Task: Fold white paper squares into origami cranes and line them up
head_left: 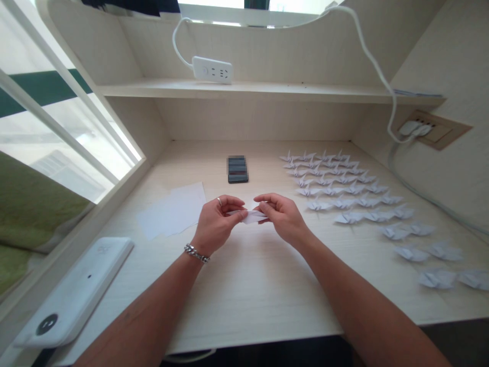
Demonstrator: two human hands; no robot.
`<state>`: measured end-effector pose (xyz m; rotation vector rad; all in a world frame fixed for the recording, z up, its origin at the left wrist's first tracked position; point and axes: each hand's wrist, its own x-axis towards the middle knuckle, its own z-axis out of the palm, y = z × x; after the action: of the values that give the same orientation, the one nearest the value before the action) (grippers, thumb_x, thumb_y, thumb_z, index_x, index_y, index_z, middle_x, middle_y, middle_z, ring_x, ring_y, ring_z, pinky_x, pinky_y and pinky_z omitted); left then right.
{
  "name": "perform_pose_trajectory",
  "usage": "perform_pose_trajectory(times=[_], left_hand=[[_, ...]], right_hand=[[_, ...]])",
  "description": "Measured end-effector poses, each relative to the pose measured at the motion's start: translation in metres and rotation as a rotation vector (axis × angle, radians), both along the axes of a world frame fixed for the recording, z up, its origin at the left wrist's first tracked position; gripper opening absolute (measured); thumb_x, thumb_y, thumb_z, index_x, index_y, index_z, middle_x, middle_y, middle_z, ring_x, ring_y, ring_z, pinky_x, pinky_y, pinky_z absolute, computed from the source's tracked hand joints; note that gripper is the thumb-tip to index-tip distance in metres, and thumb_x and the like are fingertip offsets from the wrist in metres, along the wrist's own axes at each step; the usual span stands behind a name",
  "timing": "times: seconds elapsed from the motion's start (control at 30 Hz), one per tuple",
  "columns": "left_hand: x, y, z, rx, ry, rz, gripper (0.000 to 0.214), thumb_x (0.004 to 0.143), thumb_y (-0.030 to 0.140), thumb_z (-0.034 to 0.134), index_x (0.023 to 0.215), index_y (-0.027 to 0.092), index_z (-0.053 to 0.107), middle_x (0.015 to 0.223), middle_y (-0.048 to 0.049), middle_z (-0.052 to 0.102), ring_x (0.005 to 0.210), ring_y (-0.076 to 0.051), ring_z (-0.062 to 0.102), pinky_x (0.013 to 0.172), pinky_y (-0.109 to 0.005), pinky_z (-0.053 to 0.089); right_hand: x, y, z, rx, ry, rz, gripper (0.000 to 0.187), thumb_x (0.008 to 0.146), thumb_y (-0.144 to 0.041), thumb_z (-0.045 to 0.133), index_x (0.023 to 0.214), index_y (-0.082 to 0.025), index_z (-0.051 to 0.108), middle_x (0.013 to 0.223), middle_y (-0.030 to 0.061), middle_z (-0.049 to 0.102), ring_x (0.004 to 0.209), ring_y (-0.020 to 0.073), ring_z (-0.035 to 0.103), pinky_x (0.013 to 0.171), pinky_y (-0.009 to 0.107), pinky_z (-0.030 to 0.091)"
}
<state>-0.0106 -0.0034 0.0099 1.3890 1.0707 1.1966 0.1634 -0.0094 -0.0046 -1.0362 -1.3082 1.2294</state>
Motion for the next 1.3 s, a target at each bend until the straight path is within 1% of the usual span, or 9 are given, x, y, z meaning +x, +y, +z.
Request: perform_pose_trajectory(times=[0.1, 0.2, 0.3, 0.53, 0.7, 0.83, 1.07, 1.2, 1.3], left_hand=[[0.0, 0.001, -0.001, 0.007, 0.015, 0.008, 0.024, 0.064, 0.021, 0.08, 0.082, 0.013, 0.066, 0.076, -0.0046, 0.072, 0.073, -0.017, 0.069, 0.07, -0.029, 0.057], [0.0, 0.001, -0.003, 0.01, 0.018, -0.002, 0.025, 0.064, 0.022, 0.08, 0.082, 0.013, 0.065, 0.074, -0.0044, 0.071, 0.072, -0.018, 0.069, 0.069, -0.029, 0.057], [0.001, 0.0, -0.003, 0.001, 0.01, -0.011, 0.026, 0.063, 0.021, 0.08, 0.082, 0.013, 0.065, 0.073, -0.0039, 0.071, 0.07, -0.017, 0.069, 0.068, -0.028, 0.056], [0.003, -0.004, -0.001, -0.004, 0.009, 0.019, 0.024, 0.062, 0.018, 0.081, 0.079, 0.012, 0.065, 0.07, -0.0039, 0.072, 0.066, -0.016, 0.069, 0.065, -0.026, 0.056], [0.001, -0.003, 0.0, -0.065, -0.059, -0.115, 0.034, 0.069, 0.021, 0.076, 0.099, 0.011, 0.066, 0.076, -0.0073, 0.075, 0.069, -0.018, 0.07, 0.069, -0.03, 0.057], [0.0, -0.001, 0.003, -0.055, -0.053, -0.135, 0.033, 0.076, 0.026, 0.07, 0.105, 0.01, 0.065, 0.083, -0.0089, 0.076, 0.074, -0.018, 0.07, 0.071, -0.032, 0.057], [-0.001, 0.003, -0.008, 0.052, 0.074, -0.067, 0.023, 0.072, 0.026, 0.074, 0.09, 0.013, 0.067, 0.082, -0.0065, 0.072, 0.076, -0.017, 0.068, 0.072, -0.03, 0.055], [0.001, 0.002, -0.011, 0.081, 0.167, -0.075, 0.016, 0.073, 0.025, 0.072, 0.083, 0.014, 0.067, 0.078, -0.0051, 0.07, 0.073, -0.016, 0.067, 0.069, -0.029, 0.054], [0.002, 0.0, -0.011, 0.093, 0.154, -0.076, 0.014, 0.073, 0.023, 0.071, 0.081, 0.014, 0.065, 0.078, -0.0044, 0.069, 0.073, -0.016, 0.066, 0.068, -0.028, 0.053]], right_hand=[[0.001, -0.002, 0.002, 0.063, -0.139, -0.023, 0.026, 0.083, -0.041, 0.062, 0.091, -0.018, 0.067, 0.08, 0.0042, 0.069, 0.072, 0.017, 0.064, 0.064, 0.03, 0.053], [-0.001, -0.007, 0.006, 0.164, -0.375, -0.018, 0.016, 0.082, -0.034, 0.063, 0.082, -0.019, 0.069, 0.079, 0.0034, 0.07, 0.072, 0.0166, 0.062, 0.066, 0.029, 0.049], [-0.002, -0.011, 0.01, 0.192, -0.486, -0.026, 0.014, 0.084, -0.027, 0.059, 0.077, -0.019, 0.068, 0.073, 0.0014, 0.068, 0.067, 0.0148, 0.06, 0.064, 0.027, 0.045], [-0.004, -0.015, 0.012, 0.258, -0.526, -0.024, 0.011, 0.083, -0.023, 0.058, 0.077, -0.018, 0.065, 0.073, 0.0005, 0.067, 0.066, 0.0126, 0.057, 0.063, 0.024, 0.042], [-0.002, -0.013, 0.012, 0.25, -0.528, -0.03, 0.012, 0.084, -0.022, 0.056, 0.076, -0.018, 0.065, 0.072, -0.0002, 0.065, 0.066, 0.0122, 0.056, 0.062, 0.024, 0.04], [0.001, -0.009, 0.011, 0.23, -0.501, -0.03, 0.013, 0.084, -0.023, 0.055, 0.076, -0.018, 0.064, 0.071, -0.0007, 0.065, 0.066, 0.0119, 0.055, 0.062, 0.024, 0.04], [0.0, -0.009, 0.008, 0.237, -0.532, -0.032, 0.013, 0.084, -0.025, 0.057, 0.078, -0.018, 0.066, 0.075, 0.0006, 0.067, 0.069, 0.0131, 0.058, 0.064, 0.024, 0.041], [-0.001, -0.01, 0.007, 0.271, -0.61, 0.004, 0.013, 0.084, -0.024, 0.057, 0.077, -0.018, 0.065, 0.073, 0.0006, 0.067, 0.066, 0.013, 0.057, 0.061, 0.025, 0.04], [-0.002, -0.011, 0.008, 0.304, -0.642, -0.013, 0.013, 0.084, -0.022, 0.057, 0.074, -0.018, 0.064, 0.07, 0.0, 0.066, 0.063, 0.0124, 0.054, 0.06, 0.025, 0.038]])
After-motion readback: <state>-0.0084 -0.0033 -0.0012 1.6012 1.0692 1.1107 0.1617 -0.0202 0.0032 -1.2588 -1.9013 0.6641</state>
